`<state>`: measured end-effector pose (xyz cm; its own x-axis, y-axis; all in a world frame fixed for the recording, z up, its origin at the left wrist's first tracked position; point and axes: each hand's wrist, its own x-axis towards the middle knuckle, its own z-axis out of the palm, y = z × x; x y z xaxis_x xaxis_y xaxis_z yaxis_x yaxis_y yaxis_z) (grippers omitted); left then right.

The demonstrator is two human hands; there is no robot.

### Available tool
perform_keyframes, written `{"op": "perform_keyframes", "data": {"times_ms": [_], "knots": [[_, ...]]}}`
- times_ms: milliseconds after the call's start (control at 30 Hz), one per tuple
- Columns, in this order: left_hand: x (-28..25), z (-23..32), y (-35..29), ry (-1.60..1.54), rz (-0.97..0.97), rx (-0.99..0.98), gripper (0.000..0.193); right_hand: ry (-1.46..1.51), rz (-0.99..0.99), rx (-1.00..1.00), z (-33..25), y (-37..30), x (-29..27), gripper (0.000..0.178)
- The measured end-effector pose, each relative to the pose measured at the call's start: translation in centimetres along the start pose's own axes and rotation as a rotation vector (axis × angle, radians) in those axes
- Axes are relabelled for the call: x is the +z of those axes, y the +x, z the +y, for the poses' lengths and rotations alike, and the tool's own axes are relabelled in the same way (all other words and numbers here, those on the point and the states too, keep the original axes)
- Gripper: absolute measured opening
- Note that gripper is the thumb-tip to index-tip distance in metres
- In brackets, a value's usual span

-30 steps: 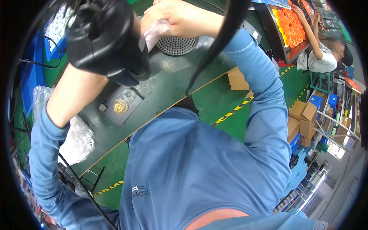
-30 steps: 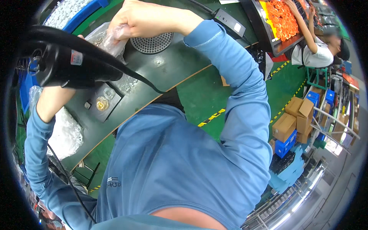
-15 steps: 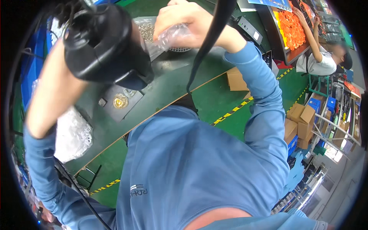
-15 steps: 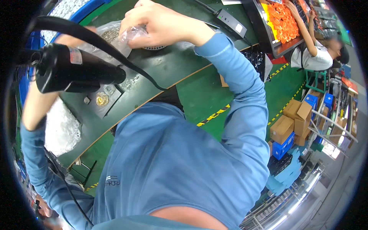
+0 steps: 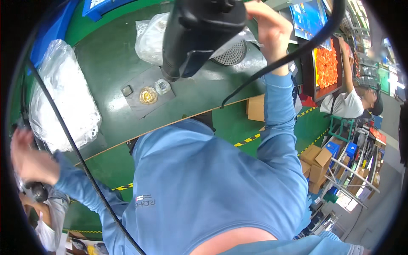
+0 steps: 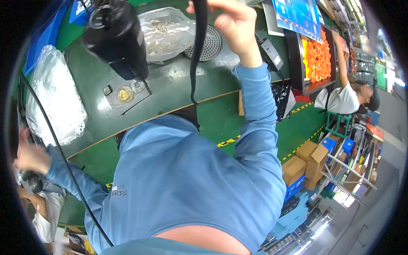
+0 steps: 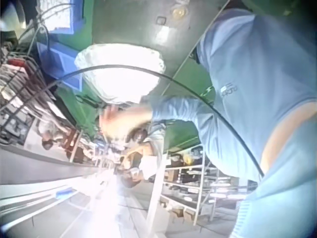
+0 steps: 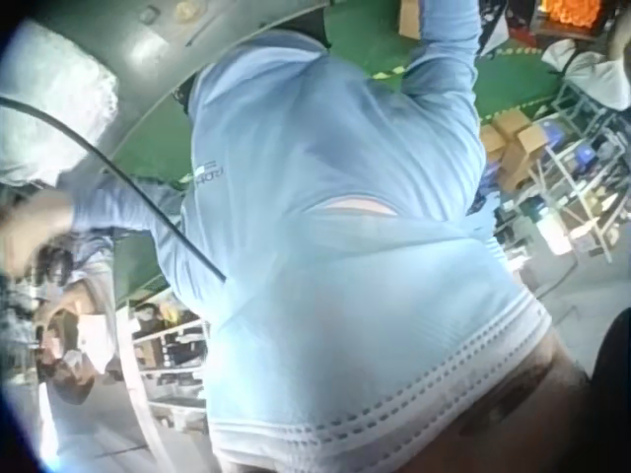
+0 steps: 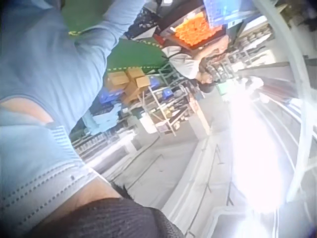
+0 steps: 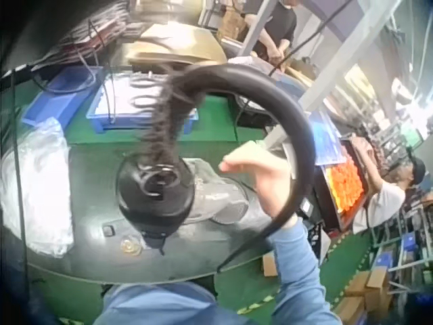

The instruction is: The person seals a plastic bag filled with small metal components by heating the plastic with a heat gun and folding it by hand, then hangs the heat gun onto its overhead mount.

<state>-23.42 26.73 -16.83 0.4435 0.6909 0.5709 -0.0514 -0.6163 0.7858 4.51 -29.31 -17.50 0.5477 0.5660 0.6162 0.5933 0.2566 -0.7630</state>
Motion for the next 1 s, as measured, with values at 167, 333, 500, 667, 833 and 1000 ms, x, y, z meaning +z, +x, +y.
{"op": "perform_keyframes", "data": {"times_ms": [167,333,500,667,833,1000], "knots": [[13.9,7.8,-11.1,0.041,-0.715,0.259,0.028,-0.385,-0.068,0.08,-1.4,-0.8,1.6,0.056],[22.8,11.3,-11.0,-0.36,-0.875,0.514,0.049,-1.202,-0.354,0.058,-1.7,2.4,3.5,0.027],[25.4,8.1,-10.9,-0.722,-0.911,0.004,0.049,-0.876,-0.598,-0.196,-0.4,4.4,8.7,0.017],[27.5,5.6,-13.0,-0.557,-0.824,-0.162,0.04,-0.968,-0.679,-0.112,1.0,3.9,7.0,0.03],[27.3,5.6,-13.9,-0.401,-0.836,0.102,0.047,-0.861,-0.573,0.036,-1.6,2.4,7.0,0.028],[28.0,3.8,-14.6,-0.397,-0.814,0.112,0.045,-0.882,-0.534,0.446,-2.2,4.0,8.8,0.035]]}}
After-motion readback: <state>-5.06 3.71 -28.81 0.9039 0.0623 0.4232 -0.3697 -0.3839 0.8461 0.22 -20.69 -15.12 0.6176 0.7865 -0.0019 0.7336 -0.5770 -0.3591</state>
